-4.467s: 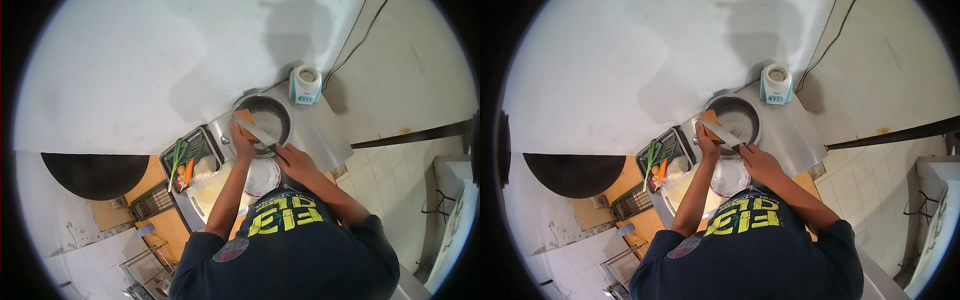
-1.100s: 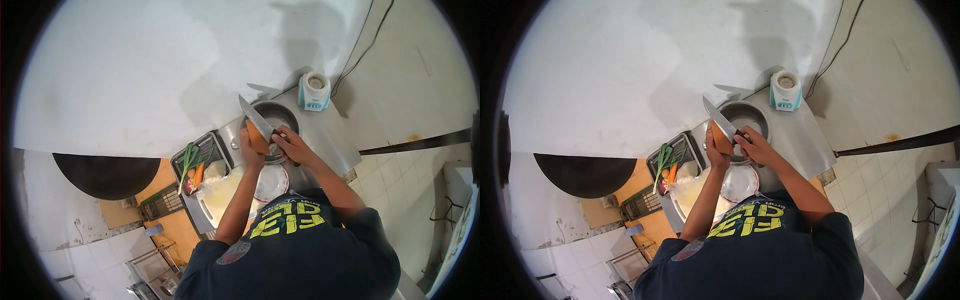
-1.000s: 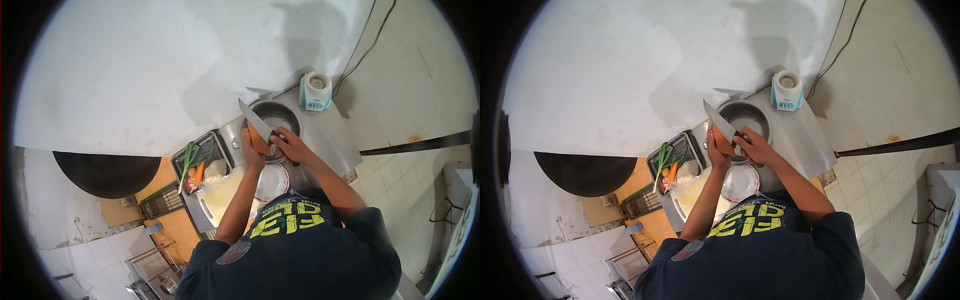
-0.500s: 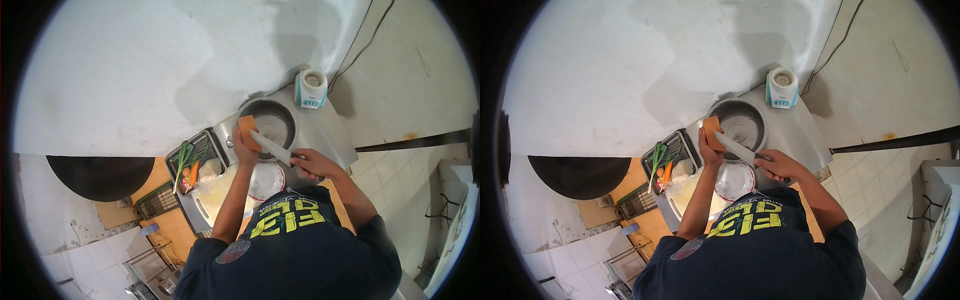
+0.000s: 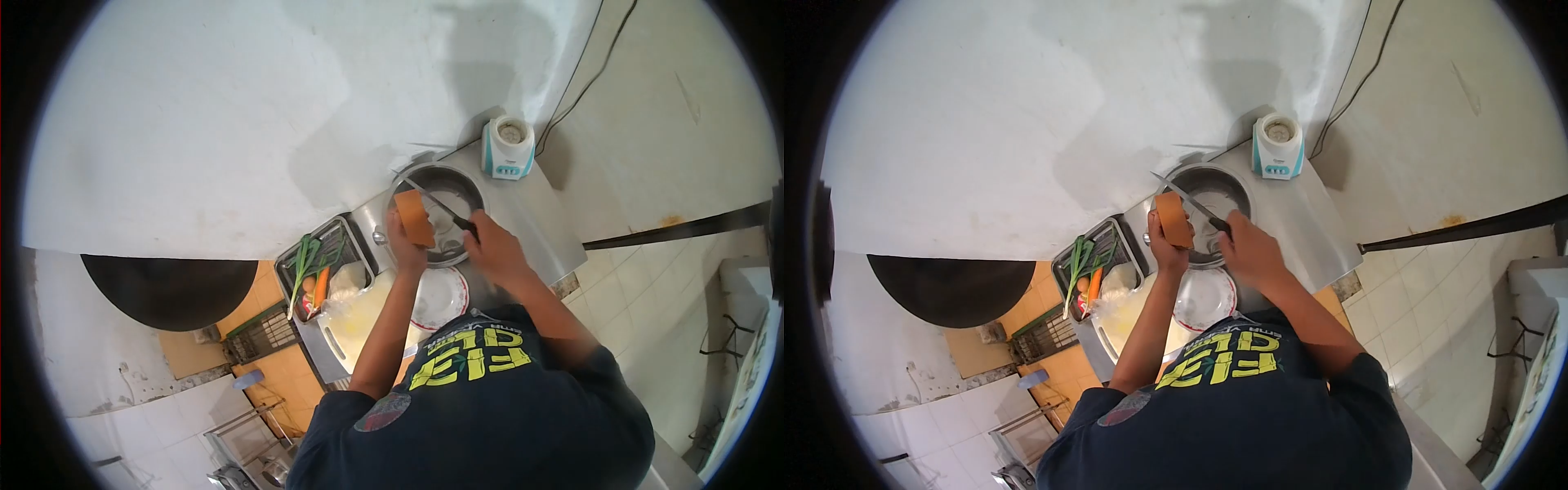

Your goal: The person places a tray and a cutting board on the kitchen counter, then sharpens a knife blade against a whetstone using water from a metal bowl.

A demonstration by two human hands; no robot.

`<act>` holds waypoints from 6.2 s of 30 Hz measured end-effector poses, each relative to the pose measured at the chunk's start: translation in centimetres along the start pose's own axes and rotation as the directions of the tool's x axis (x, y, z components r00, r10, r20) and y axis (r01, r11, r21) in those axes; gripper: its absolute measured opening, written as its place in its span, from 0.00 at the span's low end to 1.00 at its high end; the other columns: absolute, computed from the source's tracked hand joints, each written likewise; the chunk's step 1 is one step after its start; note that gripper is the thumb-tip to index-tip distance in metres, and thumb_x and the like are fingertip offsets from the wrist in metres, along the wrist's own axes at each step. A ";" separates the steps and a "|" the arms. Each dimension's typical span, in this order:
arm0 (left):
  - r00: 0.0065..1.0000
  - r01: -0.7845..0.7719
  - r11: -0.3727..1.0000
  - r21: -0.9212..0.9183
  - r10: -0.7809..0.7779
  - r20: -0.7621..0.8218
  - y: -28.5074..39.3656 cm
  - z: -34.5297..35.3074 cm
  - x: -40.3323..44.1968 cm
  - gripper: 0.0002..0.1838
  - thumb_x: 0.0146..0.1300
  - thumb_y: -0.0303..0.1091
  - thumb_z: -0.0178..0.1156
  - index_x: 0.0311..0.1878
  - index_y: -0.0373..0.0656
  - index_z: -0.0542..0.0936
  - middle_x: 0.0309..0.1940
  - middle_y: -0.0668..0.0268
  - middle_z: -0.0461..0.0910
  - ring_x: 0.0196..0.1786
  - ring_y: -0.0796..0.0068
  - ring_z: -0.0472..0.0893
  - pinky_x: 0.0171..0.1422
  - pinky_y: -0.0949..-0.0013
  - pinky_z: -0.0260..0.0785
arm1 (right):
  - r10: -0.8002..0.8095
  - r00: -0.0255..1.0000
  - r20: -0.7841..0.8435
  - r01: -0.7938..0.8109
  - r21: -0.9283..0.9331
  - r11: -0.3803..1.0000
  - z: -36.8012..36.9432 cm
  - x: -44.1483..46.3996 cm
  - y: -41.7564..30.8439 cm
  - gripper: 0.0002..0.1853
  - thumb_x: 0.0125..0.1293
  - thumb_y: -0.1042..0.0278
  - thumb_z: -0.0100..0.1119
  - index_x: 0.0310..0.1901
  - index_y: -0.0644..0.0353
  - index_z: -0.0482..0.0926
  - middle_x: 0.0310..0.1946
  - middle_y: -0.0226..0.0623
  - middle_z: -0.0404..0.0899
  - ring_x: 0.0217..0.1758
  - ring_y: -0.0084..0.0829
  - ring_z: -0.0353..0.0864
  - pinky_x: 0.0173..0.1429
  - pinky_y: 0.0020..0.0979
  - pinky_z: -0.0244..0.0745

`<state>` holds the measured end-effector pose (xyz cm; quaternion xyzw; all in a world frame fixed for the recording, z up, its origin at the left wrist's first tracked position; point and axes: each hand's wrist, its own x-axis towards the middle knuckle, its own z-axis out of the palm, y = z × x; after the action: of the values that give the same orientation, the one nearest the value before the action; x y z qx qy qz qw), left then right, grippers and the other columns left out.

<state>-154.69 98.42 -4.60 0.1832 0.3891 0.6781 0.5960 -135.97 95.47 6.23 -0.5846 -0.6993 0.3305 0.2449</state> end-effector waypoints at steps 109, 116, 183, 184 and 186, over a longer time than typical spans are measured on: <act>0.986 -0.169 0.983 0.069 0.169 0.000 2.4 0.4 2.1 0.15 0.80 0.45 0.38 0.46 0.45 0.68 0.37 0.57 0.79 0.31 0.66 0.80 0.35 0.64 0.75 | -0.113 0.993 -0.033 0.111 -0.075 0.991 -5.0 -7.8 1.1 0.13 0.68 0.62 0.59 0.50 0.60 0.77 0.34 0.41 0.80 0.31 0.44 0.82 0.35 0.39 0.77; 0.987 -0.150 0.988 -0.025 0.151 0.053 0.1 0.0 1.8 0.15 0.80 0.46 0.38 0.51 0.45 0.70 0.43 0.61 0.79 0.39 0.68 0.81 0.39 0.64 0.77 | 0.070 0.917 0.392 -0.361 0.743 0.563 -0.7 -1.2 1.6 0.12 0.77 0.58 0.53 0.46 0.59 0.74 0.28 0.27 0.75 0.22 0.17 0.71 0.26 0.23 0.66; 0.986 -0.155 0.983 0.096 0.160 -0.038 0.1 -0.4 0.8 0.13 0.80 0.44 0.38 0.48 0.47 0.68 0.38 0.59 0.79 0.34 0.69 0.80 0.37 0.65 0.74 | -0.091 0.993 0.076 0.100 -0.111 0.989 -6.5 -8.8 4.2 0.17 0.62 0.64 0.65 0.51 0.59 0.78 0.43 0.44 0.78 0.42 0.50 0.81 0.45 0.43 0.78; 0.983 -0.178 0.981 0.081 0.181 -0.034 -0.2 -1.0 1.4 0.13 0.80 0.44 0.38 0.48 0.47 0.68 0.38 0.58 0.79 0.32 0.68 0.80 0.36 0.65 0.74 | -0.074 0.995 0.073 0.080 -0.086 0.993 -7.1 -8.5 4.0 0.16 0.61 0.65 0.65 0.49 0.59 0.78 0.41 0.44 0.79 0.41 0.50 0.81 0.44 0.42 0.78; 0.981 -0.190 0.980 0.058 0.191 -0.021 -0.2 -1.0 1.7 0.14 0.80 0.45 0.38 0.50 0.46 0.68 0.38 0.57 0.80 0.30 0.67 0.80 0.33 0.66 0.74 | -0.040 0.997 0.066 0.043 -0.036 0.998 -7.9 -7.7 3.8 0.14 0.61 0.65 0.64 0.46 0.61 0.78 0.36 0.46 0.80 0.39 0.51 0.82 0.43 0.42 0.77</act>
<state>-155.66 99.75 -5.77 0.2272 0.3965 0.7233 0.5177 -126.22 89.64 8.98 -0.5632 -0.7250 0.3311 0.2177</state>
